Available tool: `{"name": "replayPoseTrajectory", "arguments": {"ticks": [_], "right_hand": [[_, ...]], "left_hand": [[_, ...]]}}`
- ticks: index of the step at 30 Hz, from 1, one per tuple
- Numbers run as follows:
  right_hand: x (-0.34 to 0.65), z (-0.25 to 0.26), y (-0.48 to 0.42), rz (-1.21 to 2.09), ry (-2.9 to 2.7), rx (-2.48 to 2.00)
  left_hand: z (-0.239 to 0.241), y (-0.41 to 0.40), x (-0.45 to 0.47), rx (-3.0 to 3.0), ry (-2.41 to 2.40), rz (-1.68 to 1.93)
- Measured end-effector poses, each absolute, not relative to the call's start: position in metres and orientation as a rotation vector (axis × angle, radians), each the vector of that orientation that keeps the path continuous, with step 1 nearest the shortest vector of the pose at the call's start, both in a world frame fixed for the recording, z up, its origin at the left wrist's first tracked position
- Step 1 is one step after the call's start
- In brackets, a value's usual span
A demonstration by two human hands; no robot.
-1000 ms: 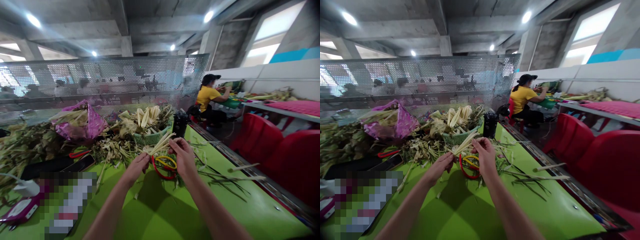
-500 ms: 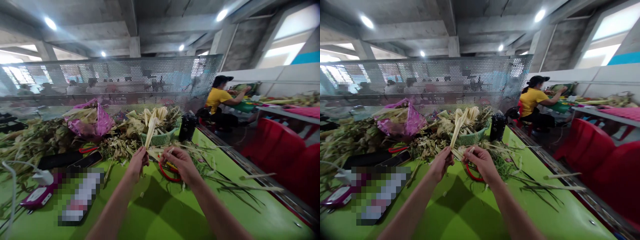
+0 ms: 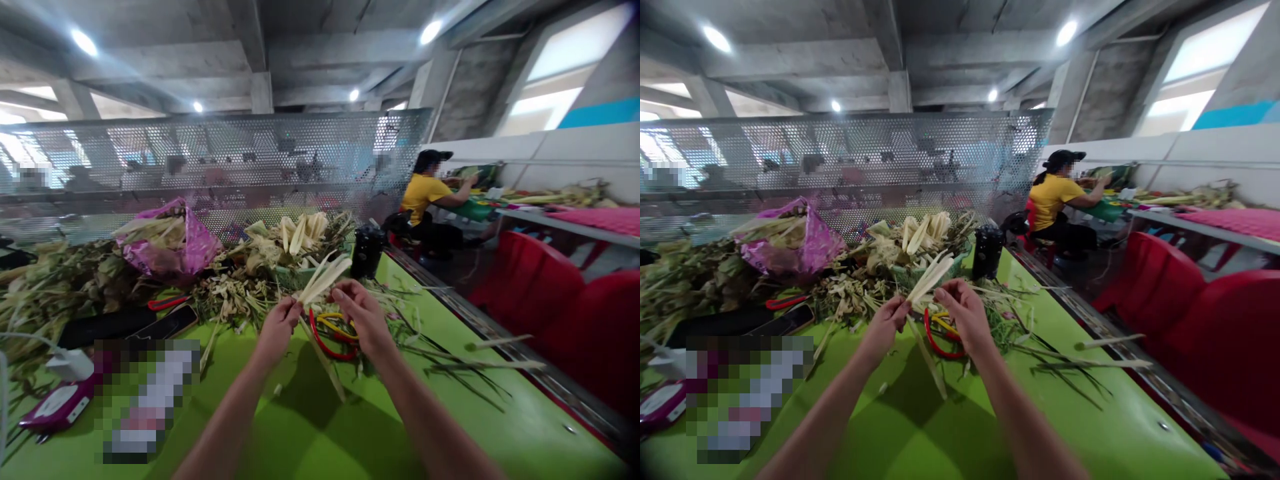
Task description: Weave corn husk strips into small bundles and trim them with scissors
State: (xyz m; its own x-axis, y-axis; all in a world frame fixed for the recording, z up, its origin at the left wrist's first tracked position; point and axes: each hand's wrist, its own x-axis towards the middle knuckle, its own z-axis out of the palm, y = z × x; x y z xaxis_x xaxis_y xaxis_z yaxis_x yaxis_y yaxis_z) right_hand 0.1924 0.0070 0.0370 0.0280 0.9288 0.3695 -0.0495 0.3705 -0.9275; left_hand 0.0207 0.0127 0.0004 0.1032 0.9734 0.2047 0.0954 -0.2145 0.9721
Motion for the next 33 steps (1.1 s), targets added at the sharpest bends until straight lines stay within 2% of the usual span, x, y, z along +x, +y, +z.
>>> {"name": "replayPoseTrajectory", "arguments": {"ticks": [5,10,17,23,25,29,33], "right_hand": [[0.193,0.032,0.012,0.853,-1.207,-0.937],[0.192,0.033,0.011,0.843,-1.159,-0.986],[0.191,0.026,0.017,1.028,-1.248,-1.177],[0.180,0.006,0.018,1.077,-1.498,-1.237],[0.181,0.007,0.017,0.984,-1.574,-1.243],[0.187,0.021,0.013,0.474,-1.680,-1.141],[0.185,0.028,0.006,0.597,-1.670,-0.973]], "left_hand": [[0.003,0.007,0.025,1.675,1.148,1.194],[0.002,0.007,0.025,1.415,1.070,1.268],[0.010,0.007,0.017,1.094,0.907,1.491],[0.015,0.000,0.019,0.875,0.628,1.309],[0.014,0.000,0.019,0.902,0.660,1.257],[0.012,0.003,0.019,1.088,0.798,1.252],[0.005,0.006,0.023,1.226,0.873,1.234]]}}
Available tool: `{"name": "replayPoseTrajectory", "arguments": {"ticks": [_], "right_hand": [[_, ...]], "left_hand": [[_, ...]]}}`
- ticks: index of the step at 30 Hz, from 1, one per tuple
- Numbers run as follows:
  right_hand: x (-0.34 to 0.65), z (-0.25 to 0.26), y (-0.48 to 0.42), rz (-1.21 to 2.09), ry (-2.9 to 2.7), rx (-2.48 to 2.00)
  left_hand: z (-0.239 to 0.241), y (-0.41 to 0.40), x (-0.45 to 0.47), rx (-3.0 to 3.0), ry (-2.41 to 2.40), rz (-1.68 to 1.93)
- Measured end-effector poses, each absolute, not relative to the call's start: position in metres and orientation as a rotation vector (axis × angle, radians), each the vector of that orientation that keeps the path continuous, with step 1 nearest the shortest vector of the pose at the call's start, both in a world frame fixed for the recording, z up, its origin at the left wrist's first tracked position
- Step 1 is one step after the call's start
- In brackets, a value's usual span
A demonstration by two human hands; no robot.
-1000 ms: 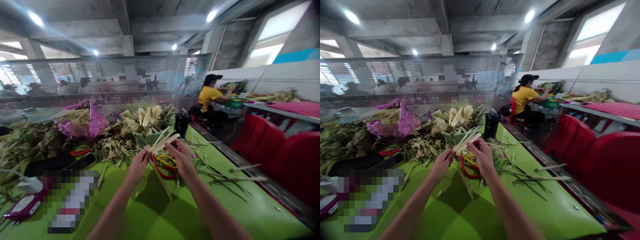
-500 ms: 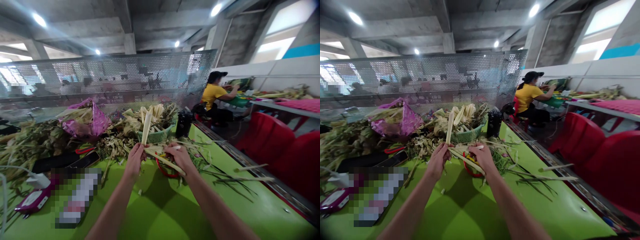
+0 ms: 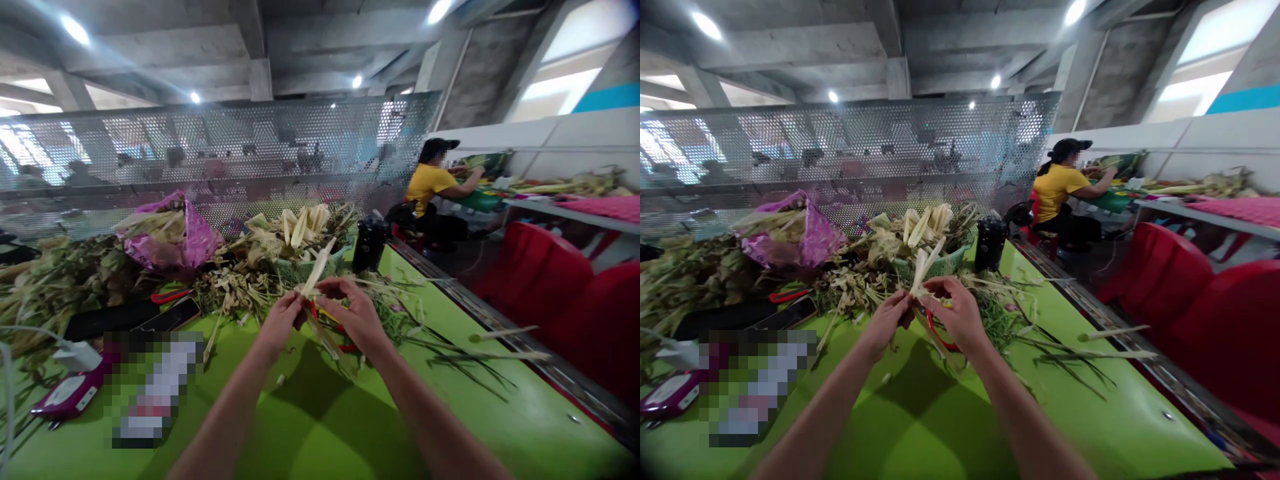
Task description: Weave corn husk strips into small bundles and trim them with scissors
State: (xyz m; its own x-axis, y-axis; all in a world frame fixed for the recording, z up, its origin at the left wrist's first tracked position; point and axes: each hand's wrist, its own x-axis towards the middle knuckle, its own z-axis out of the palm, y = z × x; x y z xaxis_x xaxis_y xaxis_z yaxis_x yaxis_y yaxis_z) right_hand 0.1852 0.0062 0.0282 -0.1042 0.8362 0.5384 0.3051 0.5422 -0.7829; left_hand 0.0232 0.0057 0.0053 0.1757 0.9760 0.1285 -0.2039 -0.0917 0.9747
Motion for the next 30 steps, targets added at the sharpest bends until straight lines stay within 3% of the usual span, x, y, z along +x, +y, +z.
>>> {"name": "replayPoseTrajectory", "arguments": {"ticks": [10,20,30], "right_hand": [[0.180,0.024,0.007,0.905,-1.375,-0.979],[0.170,0.026,0.002,1.430,-1.112,-0.867],[0.177,0.014,0.015,1.358,-1.286,-0.953]], "left_hand": [[0.004,0.007,0.024,1.352,0.980,1.160],[0.016,-0.008,0.026,1.036,0.613,1.161],[0.016,-0.005,0.018,1.181,0.589,0.970]]}}
